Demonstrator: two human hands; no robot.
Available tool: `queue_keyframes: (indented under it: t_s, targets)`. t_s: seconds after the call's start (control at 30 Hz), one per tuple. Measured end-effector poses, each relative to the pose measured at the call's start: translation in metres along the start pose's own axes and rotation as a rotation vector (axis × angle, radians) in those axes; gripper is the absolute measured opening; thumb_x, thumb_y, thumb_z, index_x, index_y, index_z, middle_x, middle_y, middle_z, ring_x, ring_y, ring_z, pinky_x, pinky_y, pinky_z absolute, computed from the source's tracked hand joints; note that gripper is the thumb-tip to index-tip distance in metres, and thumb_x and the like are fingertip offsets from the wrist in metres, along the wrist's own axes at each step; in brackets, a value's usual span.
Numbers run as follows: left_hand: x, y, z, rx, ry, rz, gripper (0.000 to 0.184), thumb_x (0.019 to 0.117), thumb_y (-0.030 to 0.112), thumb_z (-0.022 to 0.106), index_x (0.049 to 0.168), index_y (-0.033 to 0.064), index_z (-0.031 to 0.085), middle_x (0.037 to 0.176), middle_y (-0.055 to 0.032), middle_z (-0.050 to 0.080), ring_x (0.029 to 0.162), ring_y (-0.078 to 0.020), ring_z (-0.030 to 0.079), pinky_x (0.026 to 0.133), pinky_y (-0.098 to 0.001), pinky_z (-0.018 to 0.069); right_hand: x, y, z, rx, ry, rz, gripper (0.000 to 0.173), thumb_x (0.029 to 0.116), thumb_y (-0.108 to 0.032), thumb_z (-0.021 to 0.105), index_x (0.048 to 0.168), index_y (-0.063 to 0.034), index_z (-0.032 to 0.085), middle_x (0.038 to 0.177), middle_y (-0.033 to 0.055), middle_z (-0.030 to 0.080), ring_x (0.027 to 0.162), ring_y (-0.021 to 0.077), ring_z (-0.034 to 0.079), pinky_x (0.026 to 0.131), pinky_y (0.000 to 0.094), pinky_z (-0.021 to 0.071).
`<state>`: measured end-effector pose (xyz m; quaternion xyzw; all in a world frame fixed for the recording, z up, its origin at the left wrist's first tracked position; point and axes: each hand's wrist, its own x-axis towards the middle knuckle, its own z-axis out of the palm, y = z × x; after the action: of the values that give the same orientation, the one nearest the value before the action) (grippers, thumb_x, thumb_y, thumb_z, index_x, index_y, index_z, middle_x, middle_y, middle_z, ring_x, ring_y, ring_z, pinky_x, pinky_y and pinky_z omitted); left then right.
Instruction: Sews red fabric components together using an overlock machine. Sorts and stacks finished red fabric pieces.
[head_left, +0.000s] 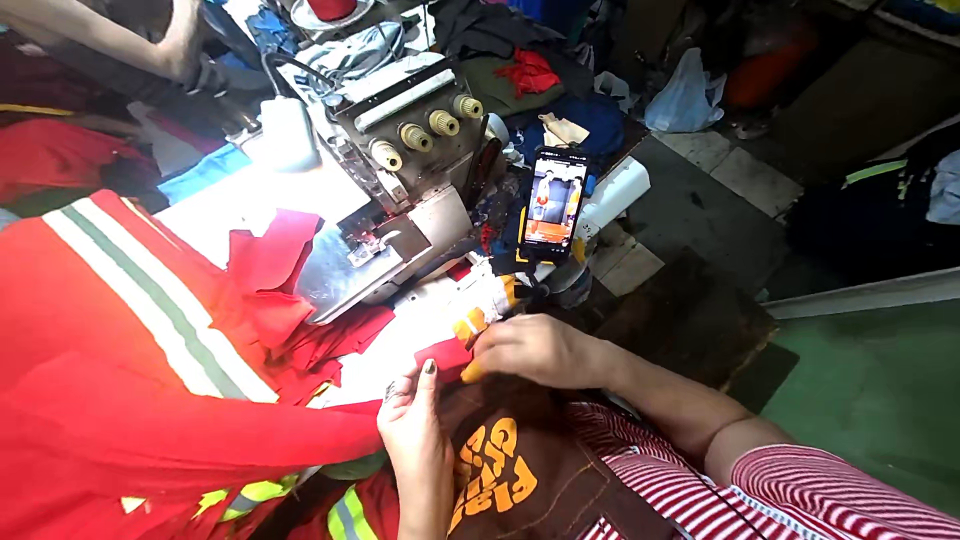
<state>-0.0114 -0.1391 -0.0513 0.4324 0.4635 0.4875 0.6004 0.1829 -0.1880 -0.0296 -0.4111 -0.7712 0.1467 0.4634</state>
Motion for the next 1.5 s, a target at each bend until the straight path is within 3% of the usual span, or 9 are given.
queue_keyframes:
  t_s: [0.2,0.33,0.5,0.63,0.77,0.93,1.1,1.33,1.5]
  targets:
    - [0.004,0.013,0.003,-0.004,0.025,0.094,0.013,0.0925,-0.009,0.063,0.094,0.0030,0.069,0.082,0.0021,0.076,0.074,-0.0061,0.072,0.073,-0.0240,0.0620,0.022,-0.023,0.022,0.247,-0.190,-0.170,0.018,0.0984,0.006,0.057,0.106,0.0009,0.073,0.097,0.0162,0.073,0.093,0.0259,0.071,0.084,0.0367,0.0579]
    - [-0.003,0.015,0.004,-0.023,-0.018,0.094,0.014,0.0949,-0.007,0.061,0.096,0.0026,0.071,0.084,0.0042,0.076,0.078,-0.0042,0.072,0.076,-0.0222,0.0616,0.030,-0.026,0.030,0.265,-0.162,-0.173,0.015,0.0977,0.007,0.058,0.102,0.0034,0.071,0.095,0.0171,0.072,0.089,0.0245,0.071,0.081,0.0331,0.0583]
    - [-0.008,0.006,-0.002,-0.090,-0.109,0.061,0.011,0.0970,-0.001,0.063,0.099,0.0012,0.073,0.086,-0.0004,0.076,0.078,-0.0073,0.072,0.074,-0.0244,0.0617,0.029,-0.028,0.032,0.288,-0.133,-0.148,0.011,0.0990,0.004,0.059,0.103,0.0043,0.069,0.093,0.0175,0.071,0.087,0.0236,0.071,0.078,0.0316,0.0580]
    - [-0.007,0.005,-0.002,-0.131,-0.120,0.048,0.010,0.0961,0.000,0.064,0.096,0.0028,0.073,0.082,0.0004,0.075,0.073,-0.0064,0.071,0.070,-0.0231,0.0608,0.029,-0.026,0.033,0.238,-0.087,-0.079,0.010,0.0987,0.001,0.061,0.102,0.0044,0.070,0.093,0.0167,0.071,0.089,0.0229,0.071,0.080,0.0323,0.0580]
    - [-0.006,-0.001,-0.003,-0.124,-0.137,0.076,0.020,0.0909,-0.008,0.059,0.090,0.0079,0.072,0.084,0.0029,0.075,0.078,-0.0051,0.071,0.073,-0.0243,0.0600,0.028,-0.017,0.030,0.047,0.060,0.061,0.013,0.1002,-0.002,0.060,0.104,0.0037,0.071,0.098,0.0155,0.072,0.092,0.0204,0.071,0.084,0.0314,0.0597]
    - [-0.005,-0.007,-0.006,-0.137,-0.175,0.059,0.014,0.0956,-0.004,0.062,0.100,-0.0002,0.074,0.095,-0.0046,0.077,0.089,-0.0107,0.073,0.085,-0.0284,0.0605,0.023,-0.011,0.024,0.055,0.094,0.172,0.014,0.1001,-0.003,0.060,0.105,0.0053,0.070,0.099,0.0147,0.072,0.094,0.0176,0.070,0.086,0.0288,0.0587]
    - [-0.007,0.001,0.001,-0.143,-0.105,-0.025,0.012,0.0943,-0.003,0.063,0.092,0.0032,0.074,0.082,-0.0006,0.076,0.073,-0.0066,0.071,0.070,-0.0240,0.0613,0.021,-0.020,0.020,0.284,-0.051,0.107,0.012,0.0978,0.000,0.063,0.104,0.0072,0.070,0.098,0.0164,0.071,0.094,0.0190,0.069,0.087,0.0292,0.0572]
    - [-0.007,-0.006,-0.006,-0.149,-0.154,0.018,0.013,0.0928,-0.003,0.064,0.093,0.0050,0.075,0.085,-0.0006,0.076,0.077,-0.0074,0.072,0.073,-0.0252,0.0615,0.020,-0.011,0.026,0.141,-0.051,0.111,0.013,0.0994,-0.002,0.062,0.106,0.0029,0.072,0.097,0.0144,0.072,0.094,0.0200,0.070,0.086,0.0304,0.0578]
    - [-0.008,0.001,-0.003,-0.122,-0.136,-0.032,0.013,0.0969,0.000,0.062,0.095,0.0019,0.074,0.080,-0.0008,0.075,0.069,-0.0063,0.070,0.065,-0.0229,0.0606,0.021,-0.016,0.017,0.408,-0.165,0.053,0.010,0.0947,0.003,0.065,0.102,0.0081,0.070,0.093,0.0171,0.071,0.090,0.0191,0.069,0.084,0.0289,0.0566]
